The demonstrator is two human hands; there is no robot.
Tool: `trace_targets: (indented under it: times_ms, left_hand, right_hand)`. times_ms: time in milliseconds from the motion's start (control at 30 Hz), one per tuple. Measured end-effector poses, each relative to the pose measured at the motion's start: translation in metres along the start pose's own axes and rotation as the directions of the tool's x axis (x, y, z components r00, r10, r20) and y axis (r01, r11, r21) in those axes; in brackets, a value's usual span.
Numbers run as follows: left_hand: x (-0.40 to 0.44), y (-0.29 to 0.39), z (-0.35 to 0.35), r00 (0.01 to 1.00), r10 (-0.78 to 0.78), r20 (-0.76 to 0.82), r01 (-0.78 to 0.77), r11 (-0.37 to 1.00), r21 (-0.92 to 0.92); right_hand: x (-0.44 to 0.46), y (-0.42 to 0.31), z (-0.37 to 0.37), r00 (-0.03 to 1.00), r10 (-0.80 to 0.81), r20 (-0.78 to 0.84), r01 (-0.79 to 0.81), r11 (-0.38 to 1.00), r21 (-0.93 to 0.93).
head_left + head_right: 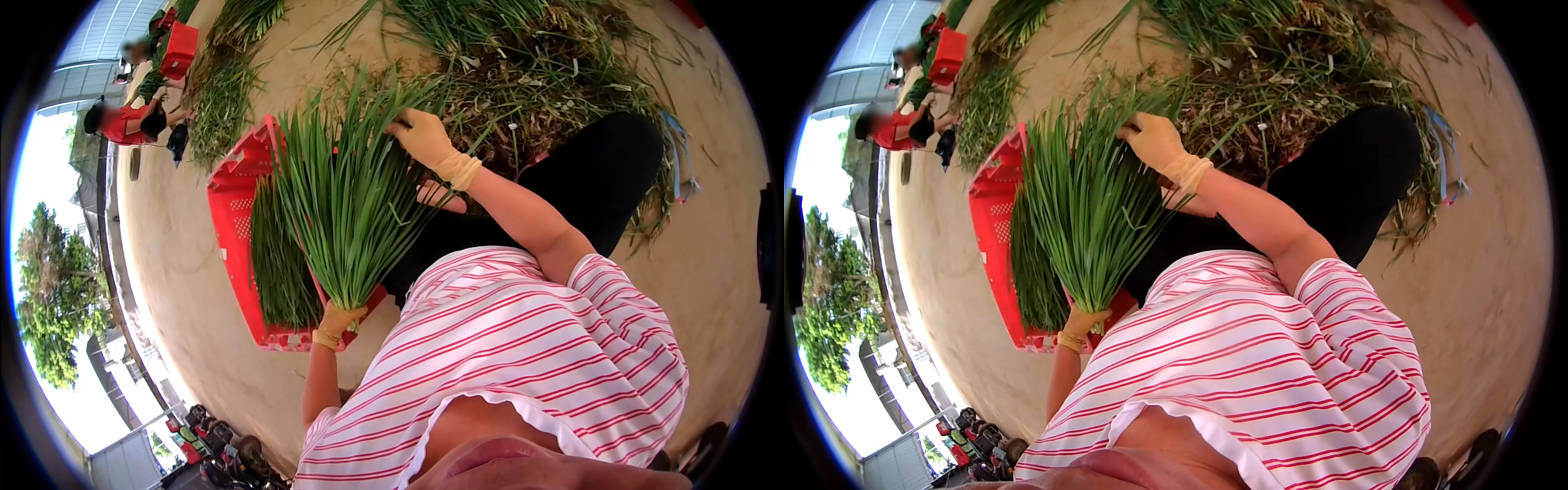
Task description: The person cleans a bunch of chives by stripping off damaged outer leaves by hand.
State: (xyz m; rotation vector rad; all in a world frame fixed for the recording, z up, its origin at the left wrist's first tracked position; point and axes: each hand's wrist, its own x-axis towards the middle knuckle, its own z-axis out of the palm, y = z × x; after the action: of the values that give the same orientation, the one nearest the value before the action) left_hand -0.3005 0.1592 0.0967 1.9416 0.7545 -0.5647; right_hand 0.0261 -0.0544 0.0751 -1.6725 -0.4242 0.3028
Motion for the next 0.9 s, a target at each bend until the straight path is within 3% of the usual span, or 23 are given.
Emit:
trace_targets:
  times_ms: [33,100,167,233,267,300,367,400,433,500,533,567,633,700,767,800,833,900]
  left_hand:
    - [0.001,-0.001,0.001,1.000,0.003,0.000,-0.003,1.000,-0.003]
    - [-0.001,-0.005,0.001,1.000,0.001,-0.011,-0.002,0.998,-0.065]
    - [0.005,-0.012,-0.001,1.000,0.013,0.000,-0.013,0.999,-0.045]
    - [0.004,-0.014,-0.001,1.000,0.017,0.014,-0.017,1.000,-0.025]
    - [0.004,-0.013,-0.001,0.999,0.028,0.023,-0.026,0.998,-0.052]
    - [0.005,-0.012,-0.001,0.999,0.036,0.032,-0.033,0.997,-0.077]
    - [0.005,-0.012,-0.002,0.999,0.031,0.034,-0.028,0.997,-0.070]
    - [0.005,-0.013,-0.002,0.999,0.025,0.032,-0.023,0.998,-0.066]
    - [0.005,-0.014,-0.003,0.999,0.024,0.033,-0.022,0.998,-0.062]
    - [0.005,-0.014,-0.002,1.000,0.023,0.014,-0.021,0.996,-0.090]
    - [0.005,-0.013,-0.002,1.000,0.022,0.013,-0.021,0.996,-0.090]
    - [0.005,-0.012,-0.002,0.999,-0.022,0.031,0.025,0.995,-0.098]
    - [0.002,-0.007,-0.003,0.996,-0.069,0.049,0.073,0.992,-0.102]
    - [0.000,-0.002,0.000,0.999,-0.035,0.025,0.038,0.990,-0.132]
    - [0.002,-0.004,-0.001,1.000,0.003,0.012,-0.002,0.995,-0.098]
    - [0.002,-0.005,0.000,0.999,0.036,0.006,-0.035,0.997,-0.063]
    - [0.002,-0.005,0.000,0.999,0.035,0.005,-0.034,0.997,-0.065]
    - [0.002,-0.005,0.000,0.999,0.038,0.013,-0.037,0.998,-0.054]
  right_hand:
    - [0.007,0.003,-0.014,0.948,0.318,0.013,-0.291,0.846,0.447]
    - [0.016,0.021,-0.047,0.917,0.363,-0.166,-0.221,0.807,0.547]
    - [0.020,0.040,-0.083,0.876,0.423,-0.233,-0.167,0.718,0.676]
    - [0.030,0.060,-0.102,0.808,0.188,-0.558,0.048,0.924,0.380]
    - [0.037,0.071,-0.108,0.699,0.106,-0.707,-0.047,0.994,0.102]
    - [0.035,0.066,-0.114,0.697,0.106,-0.710,-0.048,0.994,0.101]
    - [0.029,0.046,-0.126,0.823,0.108,-0.558,0.018,0.976,0.216]
    - [0.031,0.044,-0.130,0.891,0.173,-0.420,0.017,0.911,0.412]
    - [0.032,0.041,-0.129,0.889,0.176,-0.422,0.017,0.910,0.415]
    - [0.038,0.035,-0.119,0.932,-0.033,-0.360,0.196,0.883,0.427]
    - [0.045,0.035,-0.113,0.912,-0.118,-0.392,0.246,0.924,0.294]
    - [0.050,0.033,-0.108,0.913,-0.117,-0.391,0.245,0.923,0.296]
    - [0.058,0.022,-0.098,0.941,-0.217,-0.261,0.164,0.964,-0.210]
    - [0.070,0.019,-0.090,0.957,-0.182,-0.227,0.127,0.963,-0.240]
    - [0.080,0.013,-0.084,0.935,-0.347,-0.076,0.239,0.772,-0.589]
    - [0.085,0.017,-0.078,0.825,-0.565,-0.022,0.410,0.625,-0.665]
    - [0.088,0.022,-0.076,0.825,-0.565,-0.020,0.411,0.624,-0.664]
    - [0.091,0.029,-0.070,0.908,-0.343,0.241,0.415,0.653,-0.634]
